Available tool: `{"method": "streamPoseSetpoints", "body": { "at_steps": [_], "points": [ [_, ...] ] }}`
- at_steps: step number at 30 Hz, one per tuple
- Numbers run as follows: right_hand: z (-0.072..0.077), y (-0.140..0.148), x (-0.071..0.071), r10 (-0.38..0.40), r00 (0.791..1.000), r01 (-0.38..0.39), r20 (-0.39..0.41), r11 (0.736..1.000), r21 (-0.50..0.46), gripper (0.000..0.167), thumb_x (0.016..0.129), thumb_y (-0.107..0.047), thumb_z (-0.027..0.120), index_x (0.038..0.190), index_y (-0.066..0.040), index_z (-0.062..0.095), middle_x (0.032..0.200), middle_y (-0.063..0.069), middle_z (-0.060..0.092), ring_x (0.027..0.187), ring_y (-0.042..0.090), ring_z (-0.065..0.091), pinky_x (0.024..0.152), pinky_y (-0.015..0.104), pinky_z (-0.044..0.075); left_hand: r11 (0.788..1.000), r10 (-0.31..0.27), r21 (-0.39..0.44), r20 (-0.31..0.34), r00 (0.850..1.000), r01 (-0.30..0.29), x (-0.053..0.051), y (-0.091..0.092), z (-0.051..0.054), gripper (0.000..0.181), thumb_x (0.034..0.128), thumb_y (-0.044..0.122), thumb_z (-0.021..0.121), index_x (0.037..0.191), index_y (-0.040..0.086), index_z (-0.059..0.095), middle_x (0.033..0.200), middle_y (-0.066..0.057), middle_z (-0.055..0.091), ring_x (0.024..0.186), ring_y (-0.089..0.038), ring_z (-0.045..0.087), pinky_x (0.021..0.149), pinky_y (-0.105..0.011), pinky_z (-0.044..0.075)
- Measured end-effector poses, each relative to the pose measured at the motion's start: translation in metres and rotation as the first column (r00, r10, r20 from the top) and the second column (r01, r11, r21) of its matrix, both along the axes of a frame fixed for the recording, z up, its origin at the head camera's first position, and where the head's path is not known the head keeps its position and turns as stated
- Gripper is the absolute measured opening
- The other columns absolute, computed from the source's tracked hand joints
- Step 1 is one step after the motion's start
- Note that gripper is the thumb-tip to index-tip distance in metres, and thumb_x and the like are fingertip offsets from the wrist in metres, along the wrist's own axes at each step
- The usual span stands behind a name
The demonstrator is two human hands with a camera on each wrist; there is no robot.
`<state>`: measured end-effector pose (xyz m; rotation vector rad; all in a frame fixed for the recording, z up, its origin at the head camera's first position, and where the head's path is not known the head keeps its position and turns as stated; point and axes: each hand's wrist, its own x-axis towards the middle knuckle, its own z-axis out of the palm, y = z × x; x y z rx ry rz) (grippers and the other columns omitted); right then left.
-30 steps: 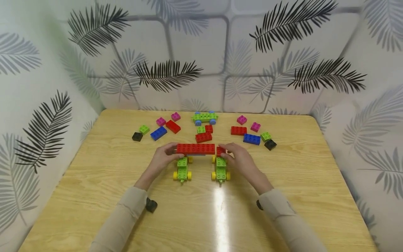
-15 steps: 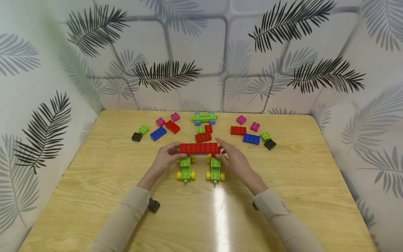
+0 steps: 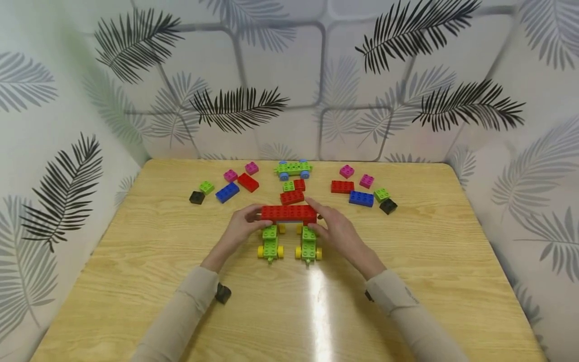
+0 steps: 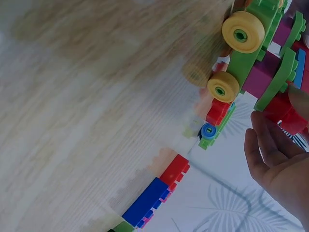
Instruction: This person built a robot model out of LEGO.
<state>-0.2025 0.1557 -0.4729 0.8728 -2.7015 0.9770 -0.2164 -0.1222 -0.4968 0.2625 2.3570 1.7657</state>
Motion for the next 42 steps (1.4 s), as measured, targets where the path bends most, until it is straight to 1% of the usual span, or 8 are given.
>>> {"method": "streamPoseSetpoints", "body": {
  "at_steps": [3, 6, 10, 19, 26, 32, 38, 42],
  "points": [
    [-0.002, 0.001, -0.002, 0.025, 0.995, -0.023, -0.098, 1.000, 0.018, 0.064, 0.085, -0.010, 0.074, 0.142, -0.007, 0.046, 0.123, 0.015, 0.059, 0.105, 0.030, 0.060, 0.085, 0.046, 0.052, 1.000, -0.009, -0.002, 0.005, 1.000, 0.009, 0.000, 0.000, 0.001, 0.041, 0.0867, 0.026, 0.073, 0.125, 0.015, 0.063, 0.121, -0.004, 0.065, 0.102, -0.020, 0.064, 0.087, -0.036, 0.052],
    [-0.004, 0.000, -0.003, 0.040, 0.982, -0.036, -0.186, 0.999, 0.028, 0.060, 0.082, -0.007, 0.076, 0.137, -0.005, 0.052, 0.125, 0.014, 0.058, 0.110, 0.031, 0.058, 0.089, 0.046, 0.051, 1.000, -0.017, -0.013, 0.005, 1.000, 0.017, -0.001, -0.001, 0.002, 0.043, 0.0869, 0.026, 0.073, 0.127, 0.014, 0.062, 0.121, -0.004, 0.064, 0.103, -0.021, 0.063, 0.087, -0.036, 0.052],
    [-0.006, 0.000, -0.004, 0.045, 0.969, -0.036, -0.244, 0.999, 0.041, 0.060, 0.080, -0.005, 0.077, 0.136, -0.006, 0.054, 0.124, 0.013, 0.060, 0.108, 0.030, 0.061, 0.089, 0.045, 0.051, 0.999, -0.021, -0.034, 0.008, 1.000, 0.021, -0.001, -0.001, 0.001, 0.044, 0.0872, 0.026, 0.072, 0.128, 0.014, 0.061, 0.122, -0.004, 0.064, 0.104, -0.021, 0.063, 0.088, -0.037, 0.052],
    [-0.011, 0.000, -0.002, 0.035, 0.966, -0.004, -0.255, 0.993, 0.120, 0.058, 0.086, -0.010, 0.073, 0.139, -0.009, 0.051, 0.125, 0.015, 0.060, 0.101, 0.033, 0.064, 0.083, 0.045, 0.053, 0.998, -0.017, -0.056, 0.022, 1.000, 0.018, -0.001, -0.001, 0.000, 0.048, 0.0866, 0.027, 0.073, 0.131, 0.013, 0.059, 0.124, -0.004, 0.063, 0.107, -0.023, 0.062, 0.089, -0.037, 0.052],
    [-0.013, 0.000, 0.001, 0.008, 0.967, 0.032, -0.255, 0.988, 0.154, 0.057, 0.089, -0.014, 0.070, 0.142, -0.011, 0.048, 0.127, 0.012, 0.059, 0.109, 0.029, 0.061, 0.080, 0.044, 0.051, 0.998, -0.019, -0.067, 0.016, 1.000, 0.020, 0.000, -0.001, 0.002, 0.047, 0.0870, 0.027, 0.073, 0.130, 0.013, 0.060, 0.124, -0.004, 0.063, 0.106, -0.023, 0.062, 0.088, -0.038, 0.052],
    [-0.013, -0.001, 0.001, -0.008, 0.968, 0.049, -0.251, 0.986, 0.160, 0.055, 0.090, -0.014, 0.069, 0.141, -0.010, 0.049, 0.127, 0.012, 0.058, 0.110, 0.030, 0.060, 0.082, 0.045, 0.050, 0.998, -0.025, -0.056, 0.006, 1.000, 0.025, -0.002, -0.001, 0.001, 0.044, 0.0873, 0.026, 0.072, 0.129, 0.015, 0.061, 0.124, -0.003, 0.063, 0.107, -0.023, 0.062, 0.086, -0.038, 0.053],
    [-0.015, 0.000, 0.001, -0.006, 0.966, 0.051, -0.260, 0.984, 0.170, 0.055, 0.090, -0.015, 0.068, 0.141, -0.011, 0.048, 0.127, 0.011, 0.058, 0.111, 0.031, 0.058, 0.084, 0.047, 0.049, 0.998, -0.018, -0.058, 0.006, 1.000, 0.019, -0.001, 0.000, 0.001, 0.043, 0.0871, 0.026, 0.072, 0.128, 0.015, 0.061, 0.123, -0.004, 0.063, 0.106, -0.023, 0.063, 0.087, -0.038, 0.052],
    [-0.018, -0.001, 0.000, -0.012, 0.966, 0.053, -0.259, 0.987, 0.150, 0.056, 0.090, -0.014, 0.069, 0.142, -0.012, 0.048, 0.127, 0.011, 0.058, 0.109, 0.030, 0.058, 0.084, 0.046, 0.049, 0.998, -0.019, -0.064, 0.006, 1.000, 0.020, -0.001, 0.000, 0.001, 0.042, 0.0873, 0.025, 0.072, 0.127, 0.016, 0.062, 0.123, -0.003, 0.063, 0.105, -0.022, 0.063, 0.088, -0.038, 0.052]
  ]
}}
